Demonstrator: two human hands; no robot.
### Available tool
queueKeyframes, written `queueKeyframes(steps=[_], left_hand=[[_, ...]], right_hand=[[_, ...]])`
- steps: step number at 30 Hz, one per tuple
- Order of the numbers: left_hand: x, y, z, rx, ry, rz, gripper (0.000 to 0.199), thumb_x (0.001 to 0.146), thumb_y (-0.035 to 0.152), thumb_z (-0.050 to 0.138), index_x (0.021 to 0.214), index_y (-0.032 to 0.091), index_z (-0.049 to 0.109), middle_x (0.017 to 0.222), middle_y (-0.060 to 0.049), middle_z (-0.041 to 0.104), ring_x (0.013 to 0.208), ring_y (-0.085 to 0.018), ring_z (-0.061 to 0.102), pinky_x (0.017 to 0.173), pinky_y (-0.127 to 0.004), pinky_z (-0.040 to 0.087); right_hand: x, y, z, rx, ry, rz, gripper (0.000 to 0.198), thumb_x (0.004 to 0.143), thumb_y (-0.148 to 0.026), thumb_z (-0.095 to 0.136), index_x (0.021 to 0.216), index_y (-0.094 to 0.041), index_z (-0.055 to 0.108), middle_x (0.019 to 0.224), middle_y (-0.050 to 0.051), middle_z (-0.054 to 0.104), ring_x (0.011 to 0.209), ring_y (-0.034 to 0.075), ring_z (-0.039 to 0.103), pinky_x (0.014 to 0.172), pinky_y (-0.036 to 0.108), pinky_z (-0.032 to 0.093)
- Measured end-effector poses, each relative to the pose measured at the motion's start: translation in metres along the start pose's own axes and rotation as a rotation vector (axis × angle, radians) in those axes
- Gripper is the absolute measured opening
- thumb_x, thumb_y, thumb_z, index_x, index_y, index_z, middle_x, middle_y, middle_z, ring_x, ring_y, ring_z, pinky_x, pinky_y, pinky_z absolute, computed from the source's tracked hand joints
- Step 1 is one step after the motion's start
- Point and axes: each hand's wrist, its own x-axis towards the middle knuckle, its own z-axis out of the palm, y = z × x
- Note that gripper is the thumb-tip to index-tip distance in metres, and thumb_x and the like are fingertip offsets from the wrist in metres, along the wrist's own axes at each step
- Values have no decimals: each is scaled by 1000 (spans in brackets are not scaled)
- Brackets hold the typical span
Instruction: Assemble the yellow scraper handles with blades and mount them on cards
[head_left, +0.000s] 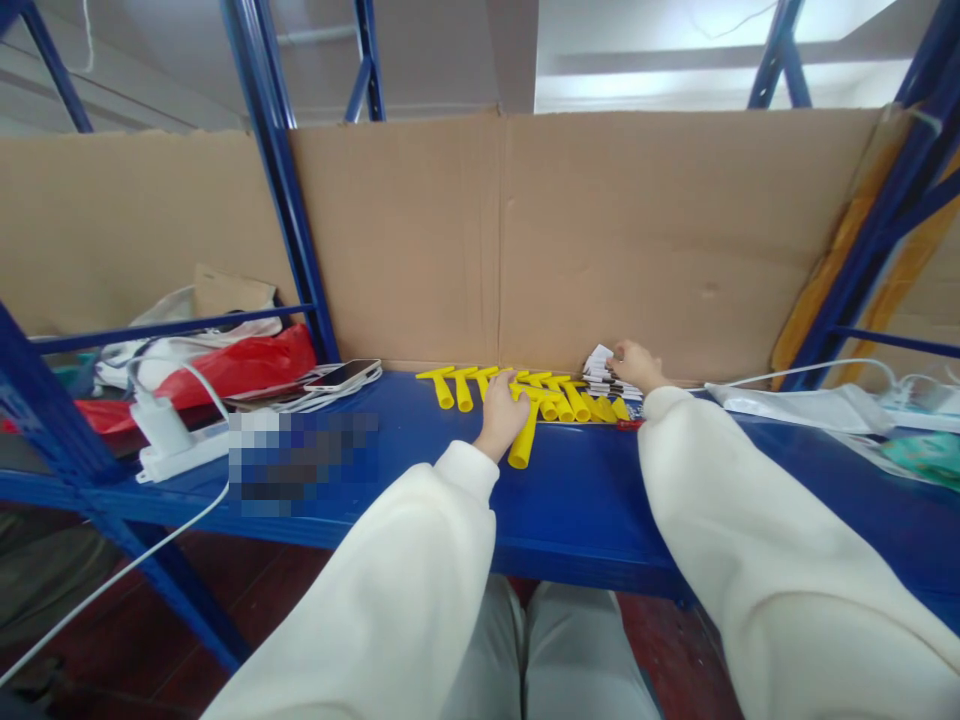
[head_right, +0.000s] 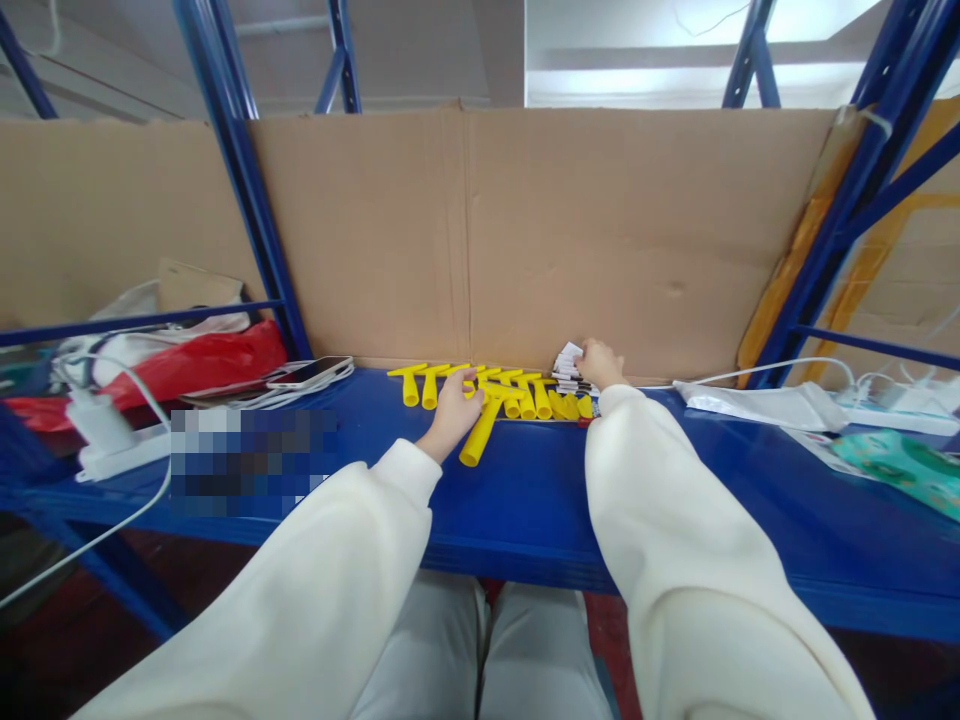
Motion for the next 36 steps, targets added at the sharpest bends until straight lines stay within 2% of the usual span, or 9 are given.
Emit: queueKeyframes(steps=[3, 5, 9, 11, 16, 20, 24, 27, 36], left_hand=[[1, 1, 2, -54, -9, -53, 41, 81, 5, 57, 121, 13, 62, 126, -15, 65, 113, -25, 63, 101, -37, 49], [1, 0, 4, -80, -14, -69, 42, 80, 4, 57, 121, 13, 62, 125, -14, 65, 109, -23, 64, 99, -36, 50], [-1, 0, 8, -98, -29, -80, 44, 78, 4, 58, 120, 15, 62, 122, -12, 66, 103, -22, 65, 101, -36, 48], [-3, 2, 8, -86, -39, -92, 44, 78, 4, 58, 120, 16, 62, 121, -11, 66, 103, -22, 65, 102, -36, 48], [-6, 10, 5, -89, -28, -107, 43, 78, 1, 56, 119, 12, 62, 122, -13, 66, 101, -22, 65, 101, -35, 48], [-6, 11, 5, -107, -17, -85, 43, 79, 0, 55, 119, 15, 61, 121, -11, 67, 103, -22, 65, 102, -37, 48], [-6, 11, 5, -116, -18, -71, 44, 79, 1, 55, 120, 14, 61, 122, -12, 66, 105, -23, 64, 104, -37, 47], [-6, 11, 5, -114, -20, -79, 45, 79, 1, 54, 121, 14, 61, 123, -12, 66, 107, -23, 64, 104, -38, 47], [-2, 1, 8, -147, 62, -39, 40, 74, 2, 57, 111, 16, 65, 114, -9, 68, 97, -20, 66, 96, -34, 52]], right_hand=[[7, -7, 3, 4, 20, 63, 36, 93, -28, 50, 124, -16, 62, 132, 20, 65, 126, 34, 57, 102, 53, 41], [12, -11, 5, -2, 29, 113, 37, 94, -33, 49, 124, -14, 62, 130, 22, 65, 126, 35, 57, 104, 54, 38], [22, -19, 14, -26, 59, 205, 53, 92, -49, 52, 126, -8, 58, 124, 28, 66, 123, 39, 58, 102, 56, 36], [26, -22, 20, -39, 86, 217, 58, 90, -50, 55, 127, -6, 56, 123, 30, 66, 122, 40, 58, 101, 58, 35], [33, -29, 29, -59, 112, 267, 60, 87, -45, 59, 131, -4, 52, 128, 33, 62, 126, 43, 55, 103, 60, 32], [33, -33, 30, -65, 107, 287, 60, 88, -41, 58, 133, -2, 51, 131, 33, 60, 128, 42, 53, 106, 60, 29], [32, -35, 30, -39, 116, 237, 52, 88, -35, 55, 128, -3, 54, 125, 32, 64, 124, 42, 56, 104, 59, 31], [32, -36, 30, -4, 146, 250, 50, 86, -33, 55, 126, -2, 54, 121, 32, 65, 120, 41, 59, 103, 58, 32], [24, -34, 14, 68, 172, 281, 47, 85, -31, 56, 123, -5, 54, 117, 29, 67, 119, 37, 61, 102, 56, 37]])
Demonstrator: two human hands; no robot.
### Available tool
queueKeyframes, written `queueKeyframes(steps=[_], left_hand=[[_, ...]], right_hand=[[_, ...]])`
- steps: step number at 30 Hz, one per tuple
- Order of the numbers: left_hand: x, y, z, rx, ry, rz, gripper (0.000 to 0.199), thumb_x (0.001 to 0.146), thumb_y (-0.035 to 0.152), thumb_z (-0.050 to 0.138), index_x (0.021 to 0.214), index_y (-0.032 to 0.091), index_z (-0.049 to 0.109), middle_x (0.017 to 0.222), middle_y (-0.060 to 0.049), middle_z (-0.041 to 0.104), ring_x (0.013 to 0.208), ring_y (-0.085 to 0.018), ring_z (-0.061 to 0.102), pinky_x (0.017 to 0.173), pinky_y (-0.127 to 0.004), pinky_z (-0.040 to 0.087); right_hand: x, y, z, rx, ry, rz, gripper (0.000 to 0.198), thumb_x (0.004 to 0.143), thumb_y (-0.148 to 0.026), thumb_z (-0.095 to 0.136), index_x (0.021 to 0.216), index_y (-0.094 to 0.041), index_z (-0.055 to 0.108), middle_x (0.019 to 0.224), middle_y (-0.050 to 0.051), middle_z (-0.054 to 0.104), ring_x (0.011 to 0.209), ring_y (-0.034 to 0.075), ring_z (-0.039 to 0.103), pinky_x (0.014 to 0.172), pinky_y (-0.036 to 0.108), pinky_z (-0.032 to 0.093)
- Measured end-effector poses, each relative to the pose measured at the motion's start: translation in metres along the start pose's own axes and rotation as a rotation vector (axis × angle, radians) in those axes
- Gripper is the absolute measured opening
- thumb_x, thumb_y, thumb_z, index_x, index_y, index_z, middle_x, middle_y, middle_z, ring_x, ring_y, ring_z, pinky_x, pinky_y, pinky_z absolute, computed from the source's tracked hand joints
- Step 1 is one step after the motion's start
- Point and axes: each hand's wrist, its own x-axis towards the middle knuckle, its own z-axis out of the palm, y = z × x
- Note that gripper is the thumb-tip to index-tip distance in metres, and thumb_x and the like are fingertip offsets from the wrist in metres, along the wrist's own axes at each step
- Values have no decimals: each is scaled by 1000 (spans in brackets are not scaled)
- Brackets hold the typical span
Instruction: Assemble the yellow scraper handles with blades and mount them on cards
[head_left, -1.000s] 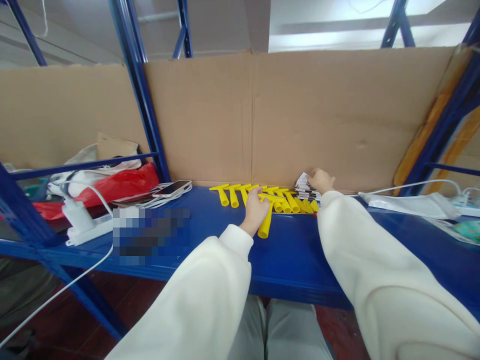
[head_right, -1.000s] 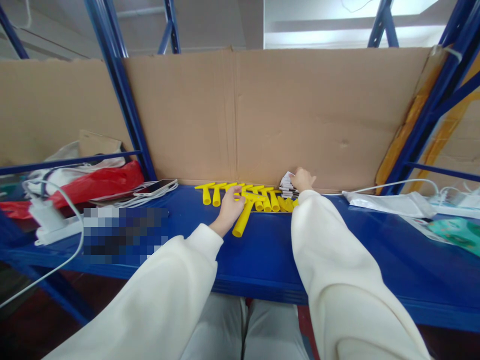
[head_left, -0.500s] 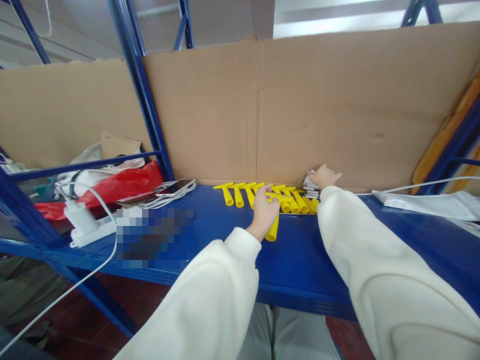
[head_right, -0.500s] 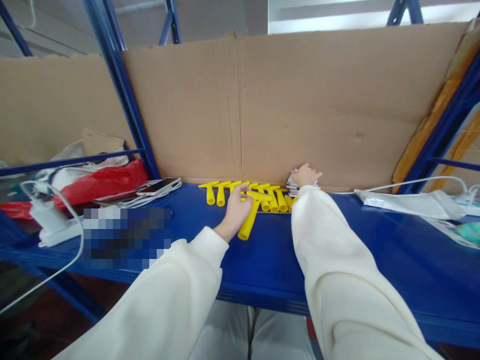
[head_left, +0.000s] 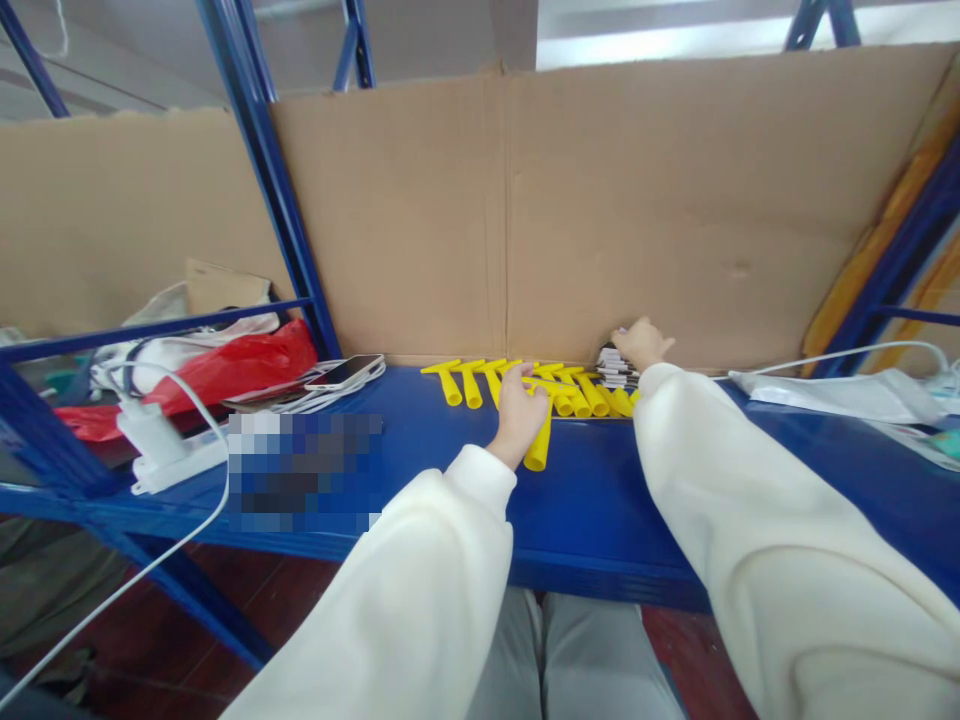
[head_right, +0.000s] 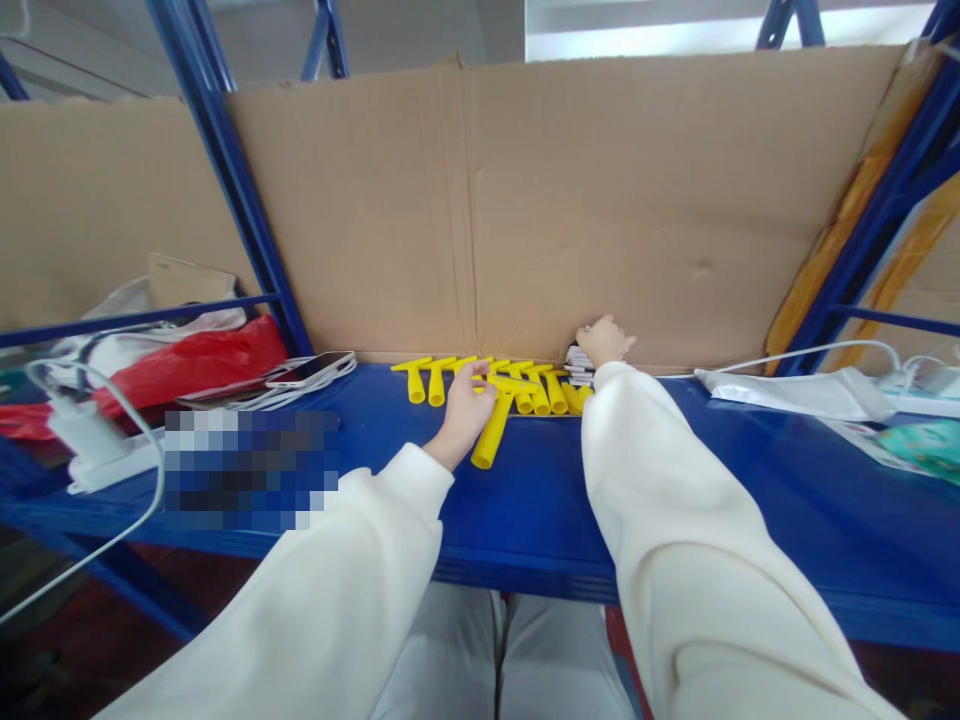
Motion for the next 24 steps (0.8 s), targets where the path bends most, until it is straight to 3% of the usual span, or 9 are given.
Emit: queueKeyframes(steps=[12, 19, 24], left_hand=[[10, -10, -3, 13, 39, -4, 38, 74, 0, 57, 108, 13, 66, 114, -13, 68, 96, -21, 66, 95, -33, 49], [14, -11, -7, 25, 62, -28, 38, 73, -1, 59, 107, 14, 67, 111, -12, 69, 93, -21, 66, 92, -33, 50], [16, -13, -8, 24, 58, -36, 38, 73, 0, 58, 107, 15, 66, 112, -11, 69, 92, -20, 66, 89, -33, 51]], right_hand=[[-25, 16, -27, 65, -61, -18, 47, 87, -35, 59, 125, -8, 55, 125, 25, 66, 122, 36, 61, 101, 52, 45], [-25, 33, -24, 122, -63, -58, 35, 85, -29, 62, 114, -10, 57, 118, 24, 68, 114, 32, 65, 95, 43, 50], [-25, 43, -17, 293, 2, -89, 25, 81, -23, 63, 103, -14, 57, 113, 21, 68, 111, 31, 64, 96, 43, 48]])
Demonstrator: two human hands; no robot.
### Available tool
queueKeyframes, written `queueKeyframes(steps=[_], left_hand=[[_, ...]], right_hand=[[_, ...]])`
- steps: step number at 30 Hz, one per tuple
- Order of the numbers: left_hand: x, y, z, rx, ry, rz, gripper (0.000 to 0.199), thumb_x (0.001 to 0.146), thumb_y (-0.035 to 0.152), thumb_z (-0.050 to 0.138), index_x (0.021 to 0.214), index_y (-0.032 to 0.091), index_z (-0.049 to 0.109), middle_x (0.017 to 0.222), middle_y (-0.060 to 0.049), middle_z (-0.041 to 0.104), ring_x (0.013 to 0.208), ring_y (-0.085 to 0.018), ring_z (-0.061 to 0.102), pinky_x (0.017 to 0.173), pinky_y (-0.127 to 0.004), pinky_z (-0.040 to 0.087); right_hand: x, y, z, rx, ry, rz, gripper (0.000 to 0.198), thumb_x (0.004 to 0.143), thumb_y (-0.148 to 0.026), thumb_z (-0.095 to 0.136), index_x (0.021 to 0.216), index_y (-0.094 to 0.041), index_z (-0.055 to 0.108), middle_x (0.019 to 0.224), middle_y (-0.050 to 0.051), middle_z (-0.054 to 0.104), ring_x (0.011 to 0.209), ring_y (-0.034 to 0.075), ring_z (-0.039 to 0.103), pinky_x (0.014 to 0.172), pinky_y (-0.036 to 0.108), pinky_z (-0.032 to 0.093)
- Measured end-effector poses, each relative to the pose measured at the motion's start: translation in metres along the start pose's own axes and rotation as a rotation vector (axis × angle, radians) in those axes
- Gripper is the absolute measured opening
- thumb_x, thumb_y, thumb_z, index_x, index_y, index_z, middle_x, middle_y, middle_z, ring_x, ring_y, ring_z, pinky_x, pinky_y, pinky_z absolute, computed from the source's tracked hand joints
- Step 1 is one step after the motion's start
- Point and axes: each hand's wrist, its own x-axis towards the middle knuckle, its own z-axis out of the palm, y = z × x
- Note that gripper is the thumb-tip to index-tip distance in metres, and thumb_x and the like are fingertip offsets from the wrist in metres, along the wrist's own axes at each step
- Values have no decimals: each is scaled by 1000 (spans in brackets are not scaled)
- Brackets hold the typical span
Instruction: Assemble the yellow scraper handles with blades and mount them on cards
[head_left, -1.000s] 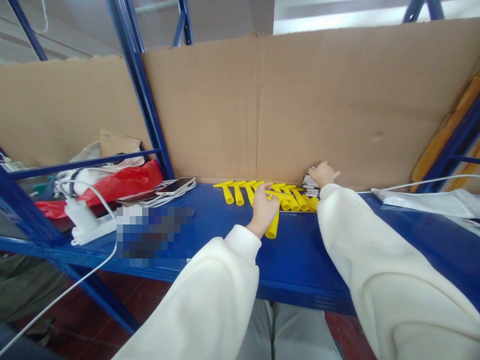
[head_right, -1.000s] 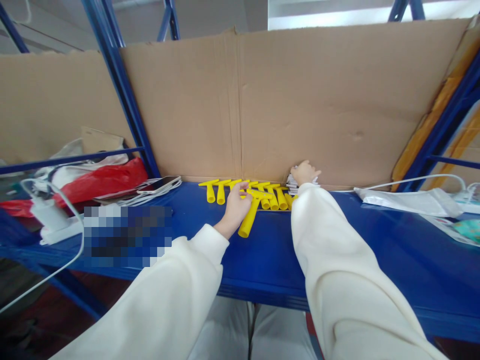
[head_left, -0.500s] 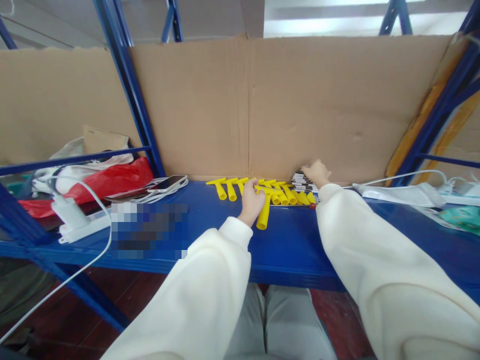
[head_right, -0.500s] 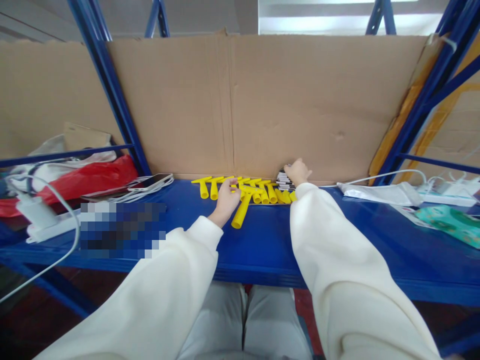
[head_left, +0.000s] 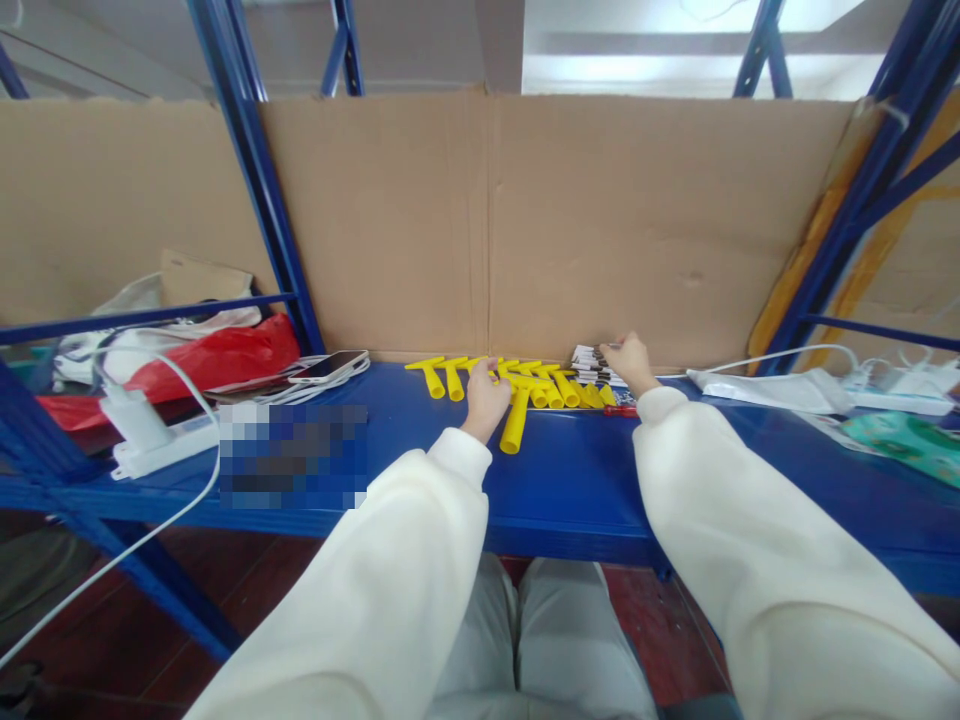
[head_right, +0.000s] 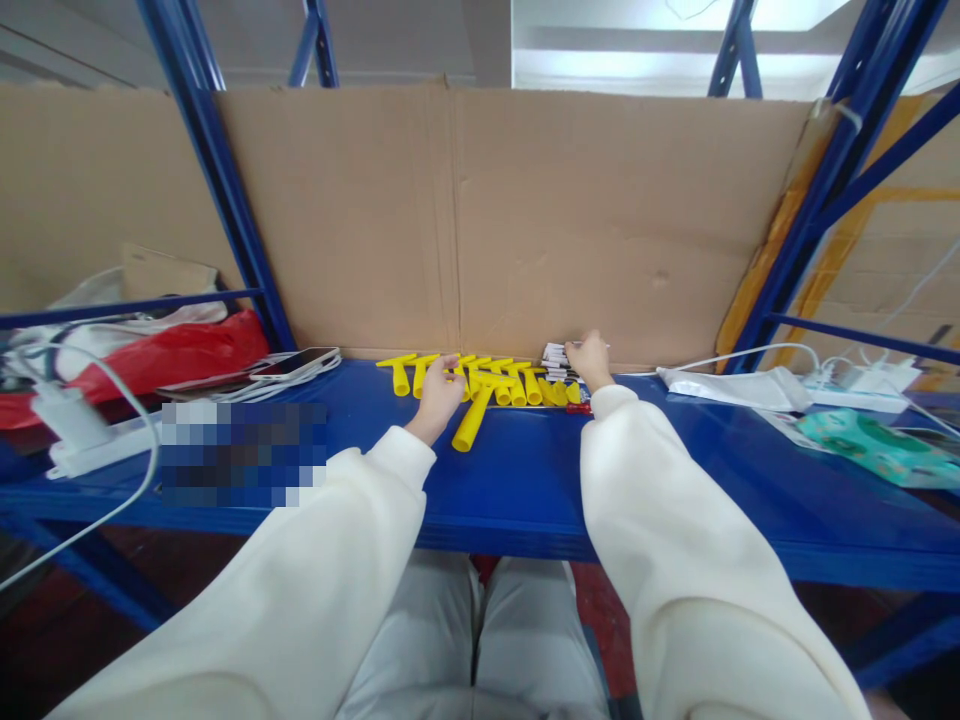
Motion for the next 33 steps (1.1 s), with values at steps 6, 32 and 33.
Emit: queueKeyframes(steps=[6, 32, 33], left_hand=[[0, 2, -1, 7, 10, 20, 38, 73, 1, 57, 107, 14, 67, 112, -13, 70, 94, -22, 67, 90, -35, 52], [-10, 21, -10, -459, -320, -68, 44, 66, 13, 77, 110, 16, 77, 90, -3, 74, 68, -10, 63, 58, -19, 47], [-10, 21, -10, -460, -319, -72, 44, 66, 11, 75, 110, 17, 77, 89, -2, 73, 67, -9, 62, 57, -18, 47]], right_hand=[[6, 14, -2, 259, 145, -55, 24, 73, -30, 68, 87, -22, 50, 99, 11, 67, 102, 28, 61, 96, 46, 47], [-112, -43, 10, 512, -330, -767, 30, 83, -26, 64, 113, -26, 62, 117, 8, 69, 110, 25, 66, 101, 45, 52], [-114, -43, 10, 513, -362, -773, 32, 83, -25, 64, 114, -26, 63, 120, 8, 68, 112, 25, 66, 102, 45, 51]])
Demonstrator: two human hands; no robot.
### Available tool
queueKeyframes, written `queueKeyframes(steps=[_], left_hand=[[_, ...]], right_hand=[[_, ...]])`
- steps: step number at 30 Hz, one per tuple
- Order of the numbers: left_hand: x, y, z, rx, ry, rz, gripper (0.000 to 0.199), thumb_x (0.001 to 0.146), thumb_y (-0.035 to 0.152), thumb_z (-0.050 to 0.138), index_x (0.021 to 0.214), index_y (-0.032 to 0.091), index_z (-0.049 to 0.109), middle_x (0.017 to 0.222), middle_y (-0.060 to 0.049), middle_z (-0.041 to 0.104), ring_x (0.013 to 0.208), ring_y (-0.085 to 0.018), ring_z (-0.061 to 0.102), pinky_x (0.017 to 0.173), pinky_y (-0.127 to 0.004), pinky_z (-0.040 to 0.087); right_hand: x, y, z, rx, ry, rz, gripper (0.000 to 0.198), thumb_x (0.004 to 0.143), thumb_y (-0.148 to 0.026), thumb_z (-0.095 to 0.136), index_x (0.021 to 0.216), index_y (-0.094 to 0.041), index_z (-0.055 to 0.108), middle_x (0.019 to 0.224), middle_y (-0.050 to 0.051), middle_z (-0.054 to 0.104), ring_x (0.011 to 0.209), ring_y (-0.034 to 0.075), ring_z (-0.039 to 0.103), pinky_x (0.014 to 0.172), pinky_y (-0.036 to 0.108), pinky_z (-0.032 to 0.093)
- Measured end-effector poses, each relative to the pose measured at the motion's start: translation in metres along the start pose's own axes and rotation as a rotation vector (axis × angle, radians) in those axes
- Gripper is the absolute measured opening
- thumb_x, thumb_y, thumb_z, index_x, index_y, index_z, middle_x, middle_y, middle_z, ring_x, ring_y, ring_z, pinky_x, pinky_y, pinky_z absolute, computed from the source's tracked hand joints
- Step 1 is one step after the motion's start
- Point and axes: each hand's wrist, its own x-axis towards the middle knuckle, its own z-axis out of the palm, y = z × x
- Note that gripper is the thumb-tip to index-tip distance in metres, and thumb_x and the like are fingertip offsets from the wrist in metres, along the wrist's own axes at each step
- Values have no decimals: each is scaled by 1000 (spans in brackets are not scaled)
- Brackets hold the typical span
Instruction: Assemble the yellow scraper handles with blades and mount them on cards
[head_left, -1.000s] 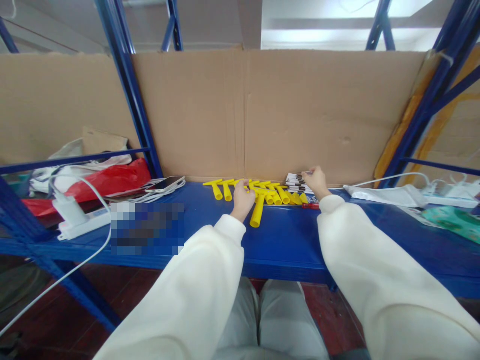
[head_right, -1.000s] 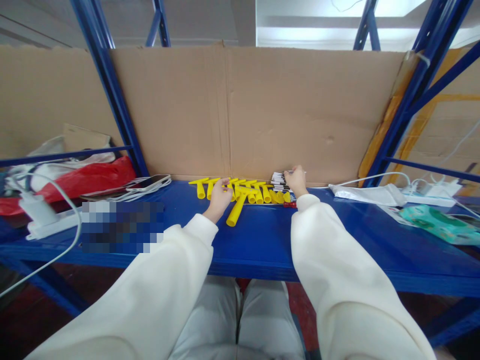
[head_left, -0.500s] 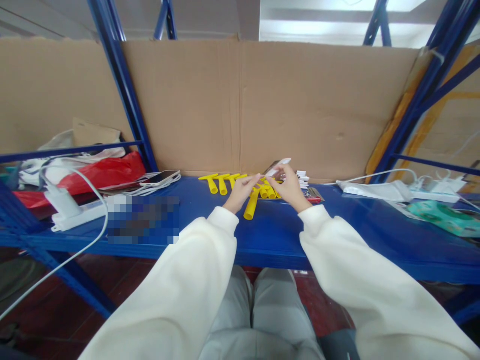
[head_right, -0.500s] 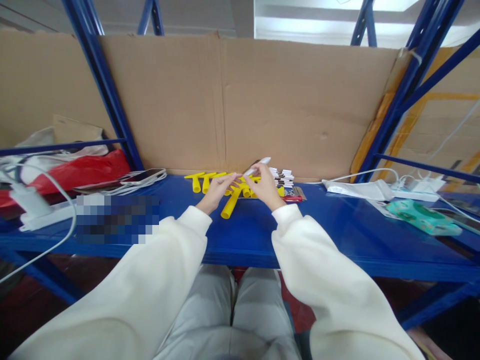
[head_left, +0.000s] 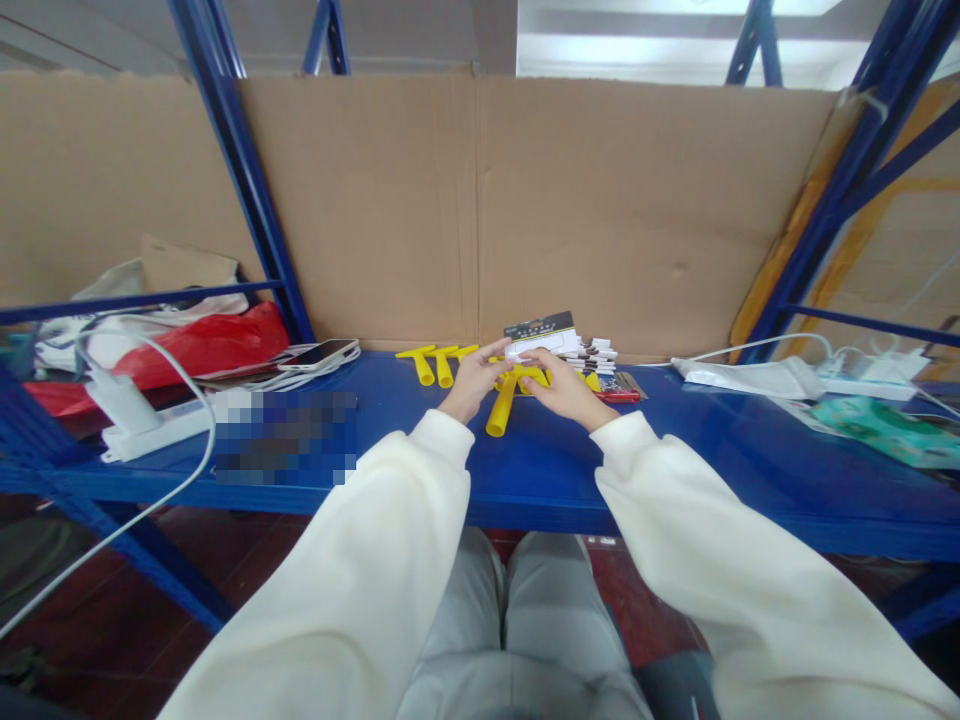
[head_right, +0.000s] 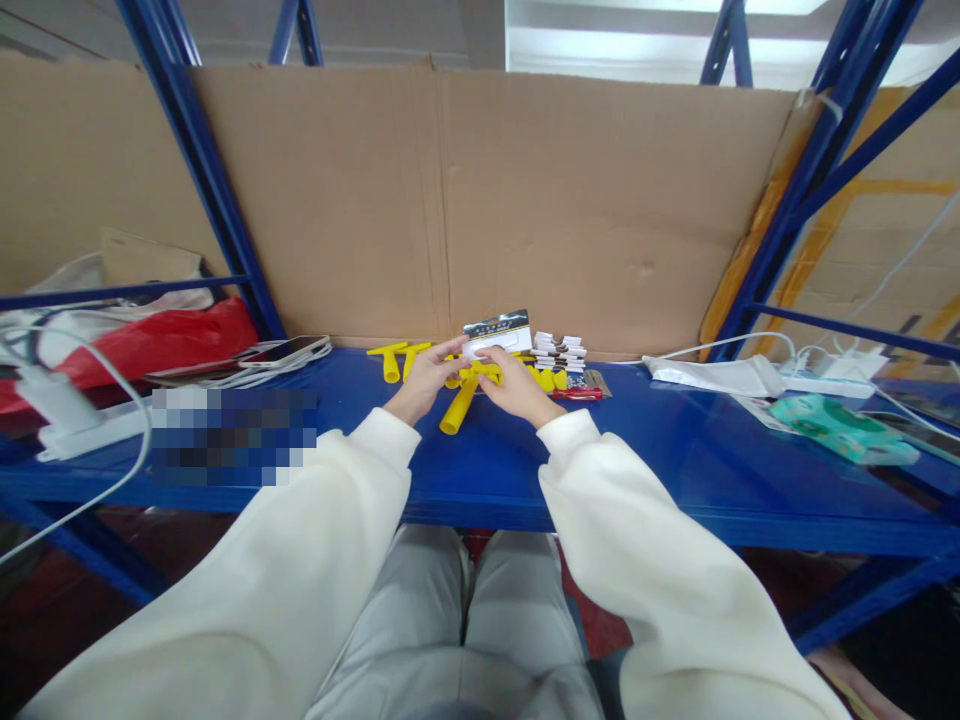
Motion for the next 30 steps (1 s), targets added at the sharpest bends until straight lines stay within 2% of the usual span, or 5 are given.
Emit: queueKeyframes(steps=[4, 9, 18, 22, 30], left_hand=[[3, 0, -2, 12, 98, -6, 39, 67, 4, 66, 104, 14, 76, 83, -1, 69, 62, -8, 61, 55, -18, 46], [8, 2, -5, -12, 280, 0, 39, 69, 2, 59, 104, 13, 73, 77, 0, 65, 57, -6, 57, 50, -14, 43], [0, 5, -1, -50, 67, -43, 25, 70, 0, 65, 89, 14, 71, 68, 3, 62, 52, -5, 55, 58, -19, 50], [3, 3, -3, -79, 87, -55, 25, 70, 2, 66, 92, 14, 72, 71, 2, 63, 55, -6, 56, 61, -21, 51], [8, -4, -6, 70, 219, 12, 25, 71, 6, 62, 93, 15, 69, 76, 0, 66, 54, -7, 58, 57, -19, 50]], right_hand=[[-1, 1, -1, 52, -33, 33, 37, 83, -23, 61, 119, -25, 62, 126, 10, 68, 109, 23, 68, 99, 44, 54], [3, 9, -11, 5, 195, 199, 30, 86, -28, 57, 115, -21, 62, 108, 10, 71, 85, 20, 69, 82, 39, 56], [3, 17, -15, -63, 277, 199, 20, 85, -37, 60, 96, -22, 66, 103, 8, 70, 80, 19, 62, 77, 36, 54], [4, 21, -22, -112, 368, 283, 22, 84, -39, 61, 96, -21, 63, 105, 9, 68, 75, 18, 58, 76, 35, 54], [4, 14, -27, -131, 337, 153, 19, 85, -38, 62, 72, -23, 61, 84, 5, 63, 80, 21, 59, 77, 37, 51]])
